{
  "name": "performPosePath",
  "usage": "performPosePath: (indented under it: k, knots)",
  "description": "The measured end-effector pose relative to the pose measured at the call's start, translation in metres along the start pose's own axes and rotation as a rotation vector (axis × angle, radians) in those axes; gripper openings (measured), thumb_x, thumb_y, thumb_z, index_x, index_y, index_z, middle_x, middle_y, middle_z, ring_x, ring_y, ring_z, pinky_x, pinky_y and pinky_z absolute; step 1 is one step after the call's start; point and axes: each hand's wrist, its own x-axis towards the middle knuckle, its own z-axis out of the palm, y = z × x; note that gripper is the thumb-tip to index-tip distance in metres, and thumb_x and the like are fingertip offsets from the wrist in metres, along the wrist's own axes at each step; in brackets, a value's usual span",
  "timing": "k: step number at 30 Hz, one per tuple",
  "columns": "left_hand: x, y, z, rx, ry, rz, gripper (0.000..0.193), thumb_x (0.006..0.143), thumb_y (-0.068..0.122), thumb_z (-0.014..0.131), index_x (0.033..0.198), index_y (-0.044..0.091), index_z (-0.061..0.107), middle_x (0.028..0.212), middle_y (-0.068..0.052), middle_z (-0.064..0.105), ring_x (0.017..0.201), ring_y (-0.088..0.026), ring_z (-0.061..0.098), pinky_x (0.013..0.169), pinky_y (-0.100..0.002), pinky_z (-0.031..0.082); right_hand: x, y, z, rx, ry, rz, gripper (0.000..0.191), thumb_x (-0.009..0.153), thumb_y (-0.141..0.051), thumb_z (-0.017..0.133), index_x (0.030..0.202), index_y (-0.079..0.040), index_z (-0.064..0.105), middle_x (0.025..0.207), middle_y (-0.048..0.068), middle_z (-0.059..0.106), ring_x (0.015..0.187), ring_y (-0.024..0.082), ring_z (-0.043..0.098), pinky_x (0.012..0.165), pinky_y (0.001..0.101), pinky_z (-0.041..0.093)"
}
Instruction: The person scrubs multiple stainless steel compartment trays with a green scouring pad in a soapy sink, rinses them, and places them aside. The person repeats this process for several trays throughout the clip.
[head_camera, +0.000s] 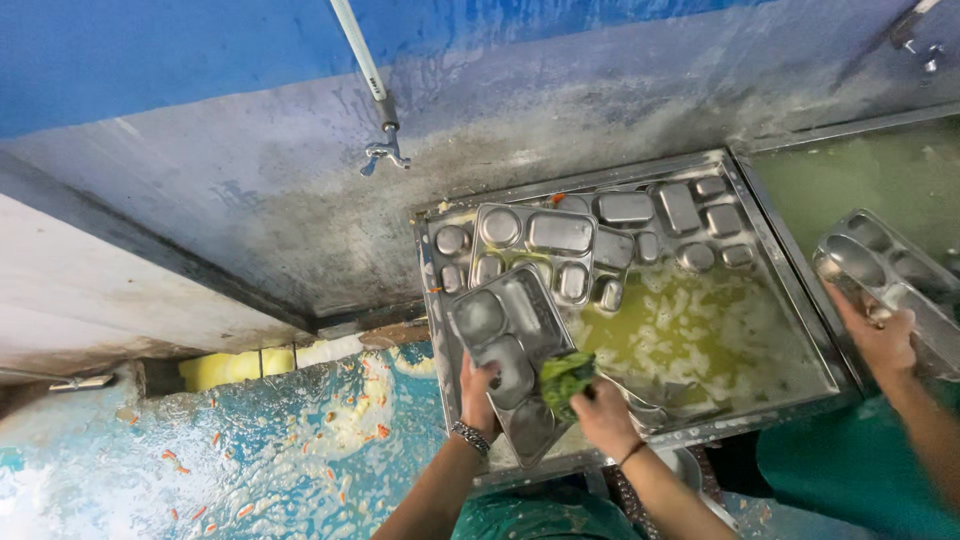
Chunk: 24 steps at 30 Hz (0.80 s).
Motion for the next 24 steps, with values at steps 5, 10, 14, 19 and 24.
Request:
performPosePath:
  k: [5, 10, 14, 19, 24]
  knots:
    - [-0.013, -0.014, 0.008, 0.420, -0.217, 0.324, 0.074, 0.089, 0.018, 0.076, 0.152, 0.003, 0.041, 0.145, -0.015, 0.057, 0.134, -0.026, 0.053, 0.111, -0.040, 0.042, 0.002, -0.013, 0.021, 0.575, -0.185, 0.004, 0.031, 0.100, -0.030, 0.060, 0.107, -0.001, 0.068, 0.094, 0.017, 0.072, 0.086, 0.023, 0.066, 0.076, 0.0391, 0.056]
    - [-0.052, 0.016, 0.026, 0.742, -0.480, 0.314, 0.096, 0.064, 0.024, 0.078, 0.150, 0.025, 0.035, 0.138, -0.012, 0.044, 0.114, -0.031, 0.065, 0.090, -0.046, 0.056, 0.018, -0.018, -0.039, -0.562, -0.095, 0.143, 0.045, 0.087, -0.042, 0.062, 0.115, -0.007, 0.069, 0.111, 0.007, 0.074, 0.096, 0.019, 0.072, 0.089, 0.0308, 0.062]
    - [-0.064, 0.052, 0.039, 1.513, -0.763, 0.686, 0.104, 0.065, 0.021, 0.090, 0.150, 0.050, 0.039, 0.149, -0.014, 0.042, 0.136, -0.045, 0.039, 0.109, -0.060, 0.039, 0.012, -0.039, -0.084, 1.225, 0.056, 0.544, 0.077, 0.093, -0.066, 0.040, 0.125, 0.000, 0.061, 0.114, 0.021, 0.072, 0.098, 0.034, 0.069, 0.083, 0.0457, 0.057]
    - [-0.060, 0.050, 0.023, 1.403, -0.904, 0.747, 0.109, 0.050, 0.019, 0.093, 0.143, 0.047, 0.044, 0.141, -0.019, 0.048, 0.128, -0.041, 0.044, 0.102, -0.059, 0.041, 0.010, -0.041, -0.081, 1.139, 0.111, 0.649, 0.080, 0.091, -0.072, 0.041, 0.132, -0.005, 0.059, 0.119, 0.014, 0.069, 0.099, 0.032, 0.067, 0.084, 0.0474, 0.057]
    - [-0.042, -0.001, -0.018, 0.371, -0.232, 0.240, 0.084, 0.074, -0.002, 0.069, 0.151, 0.024, 0.047, 0.111, -0.009, 0.060, 0.096, -0.020, 0.057, 0.080, -0.033, 0.052, -0.002, 0.026, -0.097, 1.170, 0.104, 0.534, 0.048, 0.100, -0.058, 0.060, 0.111, -0.012, 0.062, 0.090, 0.008, 0.068, 0.081, 0.025, 0.066, 0.071, 0.0455, 0.056]
